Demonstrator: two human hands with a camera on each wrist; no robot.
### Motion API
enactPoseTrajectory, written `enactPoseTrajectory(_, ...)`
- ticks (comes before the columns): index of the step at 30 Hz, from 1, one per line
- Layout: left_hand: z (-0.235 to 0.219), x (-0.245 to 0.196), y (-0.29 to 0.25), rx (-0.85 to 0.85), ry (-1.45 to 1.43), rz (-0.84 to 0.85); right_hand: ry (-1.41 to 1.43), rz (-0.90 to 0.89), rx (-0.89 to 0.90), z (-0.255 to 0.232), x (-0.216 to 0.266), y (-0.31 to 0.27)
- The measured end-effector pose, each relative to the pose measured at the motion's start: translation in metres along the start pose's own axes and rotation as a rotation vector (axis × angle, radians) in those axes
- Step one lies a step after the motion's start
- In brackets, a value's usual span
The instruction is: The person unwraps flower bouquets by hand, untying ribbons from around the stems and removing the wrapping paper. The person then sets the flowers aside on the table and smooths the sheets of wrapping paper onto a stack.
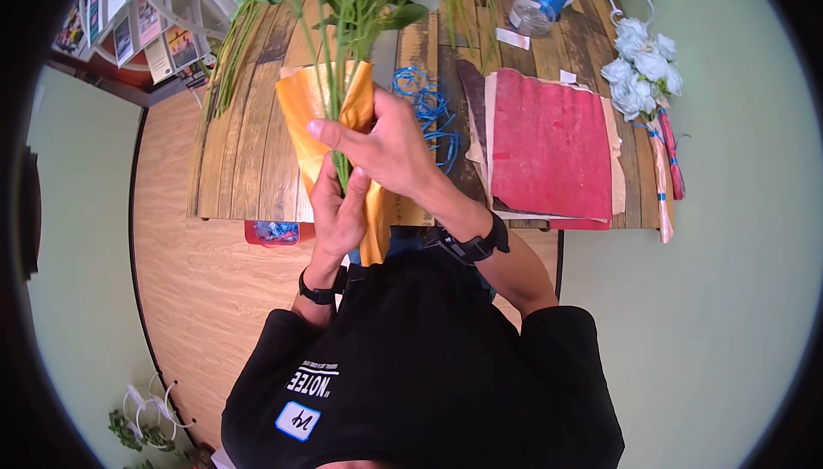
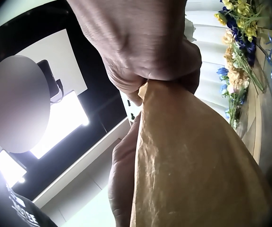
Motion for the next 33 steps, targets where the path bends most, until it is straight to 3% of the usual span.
enactPoseTrajectory(4,-0.003,0.000,0.001,-0.038,-0.011,0.072,0.025,-0.080,-0.058,0.000,-0.005,-0.015)
enactPoseTrajectory(6,-0.003,0.005,0.001,-0.044,-0.014,0.086,-0.158,-0.030,-0.076,-0.001,-0.007,-0.024)
enactPoseTrajectory(16,-0.011,0.003,0.003,-0.085,0.019,0.121,-0.322,-0.290,-0.159,-0.004,0.019,-0.026)
enactPoseTrajectory(20,-0.015,0.000,0.007,-0.138,-0.062,0.117,-0.293,-0.298,-0.197,-0.008,0.018,-0.027)
enactPoseTrajectory(23,-0.021,-0.003,0.010,-0.135,-0.120,0.114,-0.164,-0.156,-0.258,-0.021,0.001,-0.029)
enactPoseTrajectory(30,-0.036,-0.020,0.034,-0.122,-0.218,0.089,-0.075,-0.127,-0.417,-0.056,0.010,-0.052)
enactPoseTrajectory(32,-0.035,-0.023,0.041,-0.071,-0.253,0.026,-0.139,-0.145,-0.428,-0.064,0.011,-0.057)
enactPoseTrajectory(33,-0.032,-0.026,0.047,-0.099,-0.239,0.083,-0.145,-0.118,-0.429,-0.067,0.005,-0.058)
Point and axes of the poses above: each hand's wrist, its own y-axis towards the middle knuckle, its own z-axis out of the palm, x = y × z, the point moved 7 cm from there along y, towards the middle knuckle, and after that the axes turned 4 degrees about x, right-handed, at the moved point
